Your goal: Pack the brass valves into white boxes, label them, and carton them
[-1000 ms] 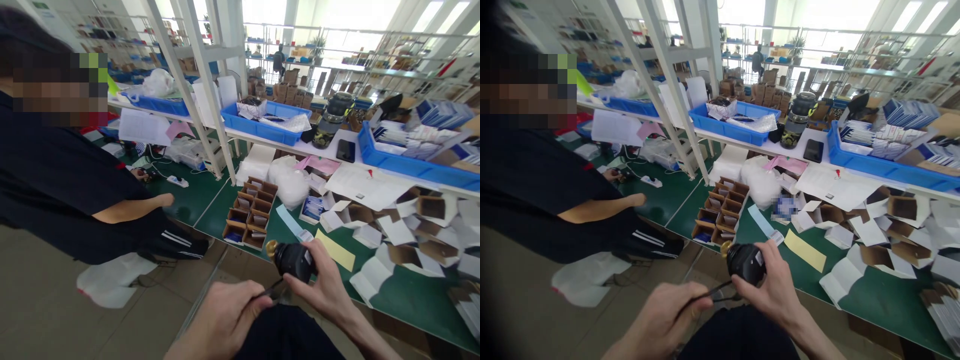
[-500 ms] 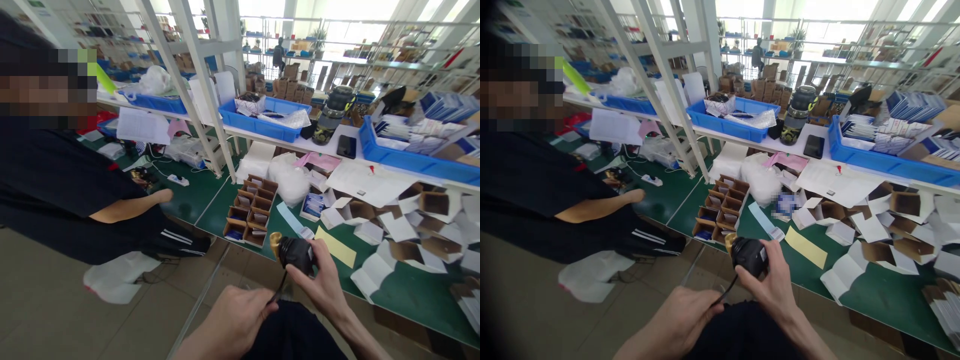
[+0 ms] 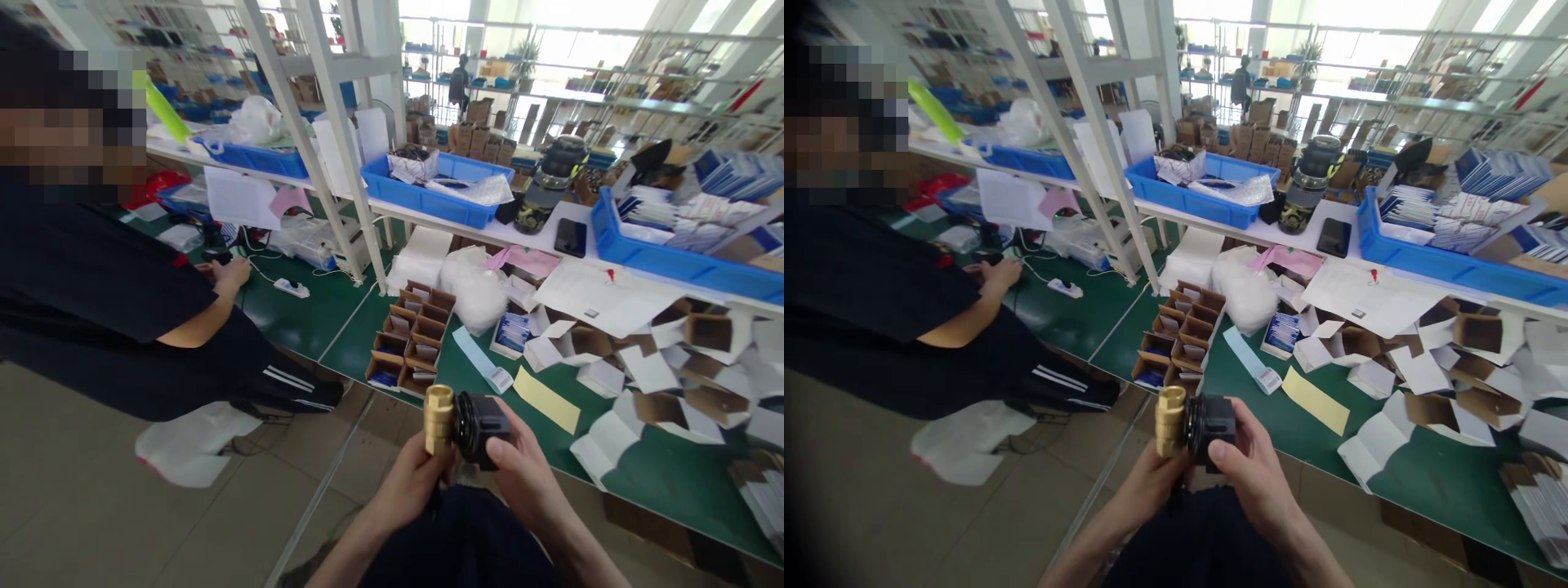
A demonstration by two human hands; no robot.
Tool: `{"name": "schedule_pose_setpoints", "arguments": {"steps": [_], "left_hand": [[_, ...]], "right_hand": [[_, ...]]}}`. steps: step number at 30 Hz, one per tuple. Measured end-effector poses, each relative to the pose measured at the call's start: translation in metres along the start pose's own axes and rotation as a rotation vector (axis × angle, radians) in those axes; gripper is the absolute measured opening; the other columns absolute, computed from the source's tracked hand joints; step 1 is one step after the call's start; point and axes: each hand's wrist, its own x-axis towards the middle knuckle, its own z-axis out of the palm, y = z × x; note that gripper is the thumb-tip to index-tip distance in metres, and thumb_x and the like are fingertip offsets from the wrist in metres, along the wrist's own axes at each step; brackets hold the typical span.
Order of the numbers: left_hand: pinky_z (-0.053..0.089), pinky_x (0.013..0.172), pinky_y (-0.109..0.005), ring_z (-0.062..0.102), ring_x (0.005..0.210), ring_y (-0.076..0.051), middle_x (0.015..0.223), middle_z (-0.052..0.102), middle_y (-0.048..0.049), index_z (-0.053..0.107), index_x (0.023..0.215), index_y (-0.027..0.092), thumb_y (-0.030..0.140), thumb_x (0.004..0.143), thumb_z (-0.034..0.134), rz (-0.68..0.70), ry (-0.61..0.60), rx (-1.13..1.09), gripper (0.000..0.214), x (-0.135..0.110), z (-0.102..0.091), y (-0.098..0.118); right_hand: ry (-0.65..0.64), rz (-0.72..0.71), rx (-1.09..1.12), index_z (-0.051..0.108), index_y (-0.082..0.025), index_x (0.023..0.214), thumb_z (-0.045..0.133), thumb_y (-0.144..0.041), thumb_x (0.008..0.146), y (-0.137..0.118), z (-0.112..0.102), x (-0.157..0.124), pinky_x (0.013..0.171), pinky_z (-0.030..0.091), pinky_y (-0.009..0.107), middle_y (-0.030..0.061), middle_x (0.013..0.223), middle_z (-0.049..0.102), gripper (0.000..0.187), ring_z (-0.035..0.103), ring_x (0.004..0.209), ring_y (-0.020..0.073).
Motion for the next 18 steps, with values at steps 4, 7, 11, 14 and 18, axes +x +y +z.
{"name": "schedule_pose_setpoints", "arguments": {"steps": [4, 7, 11, 14, 18], "left_hand": [[0.049, 0.071, -0.027, 0.067, 0.073, -0.017, 0.080, 0.070, -0.0016, 0.061, 0.125, 0.019, 0.037, 0.107, 0.041, 0.001, -0.009, 0.356, 0.032, -0.030, 0.004, 0.000], [0.053, 0.077, -0.028, 0.073, 0.088, -0.020, 0.105, 0.075, -0.0063, 0.056, 0.140, 0.025, 0.029, 0.104, 0.046, 0.191, 0.036, 0.760, 0.037, -0.053, -0.011, 0.006], [0.056, 0.084, -0.023, 0.074, 0.092, -0.017, 0.107, 0.076, -0.0010, 0.066, 0.123, 0.029, 0.028, 0.097, 0.063, 0.309, 0.150, 0.883, 0.026, -0.073, -0.038, 0.020], [0.058, 0.079, -0.020, 0.075, 0.087, -0.016, 0.099, 0.077, 0.0022, 0.069, 0.106, 0.028, 0.037, 0.088, 0.076, 0.157, 0.238, 0.736, 0.021, -0.078, -0.056, 0.031], [0.060, 0.077, -0.023, 0.075, 0.085, -0.018, 0.097, 0.077, -0.0008, 0.067, 0.104, 0.024, 0.038, 0.076, 0.087, 0.046, 0.295, 0.395, 0.037, -0.076, -0.072, 0.028]], "right_hand": [[0.133, -0.140, -0.208, 0.057, -0.024, 0.124, 0.080, -0.040, 0.083, 0.004, 0.002, 0.002, 0.086, 0.052, 0.033, 0.0056, 0.110, 0.060, 0.050, 0.059, 0.099, 0.0219], [0.198, -0.255, -0.527, 0.055, -0.027, 0.127, 0.082, -0.029, 0.079, 0.013, 0.001, -0.001, 0.095, 0.050, 0.035, 0.0054, 0.118, 0.054, 0.056, 0.057, 0.109, 0.0234], [0.129, -0.266, -0.761, 0.060, -0.028, 0.123, 0.085, -0.022, 0.069, 0.021, 0.004, -0.008, 0.093, 0.048, 0.033, 0.0028, 0.115, 0.051, 0.060, 0.055, 0.107, 0.0223], [0.053, -0.173, -0.743, 0.061, -0.027, 0.120, 0.086, -0.023, 0.067, 0.020, 0.006, -0.012, 0.089, 0.048, 0.031, 0.0013, 0.113, 0.052, 0.059, 0.056, 0.104, 0.0210], [-0.084, -0.095, -0.760, 0.063, -0.027, 0.117, 0.091, -0.024, 0.058, 0.014, 0.010, -0.016, 0.089, 0.047, 0.031, -0.0008, 0.110, 0.054, 0.065, 0.056, 0.101, 0.0202]]}}
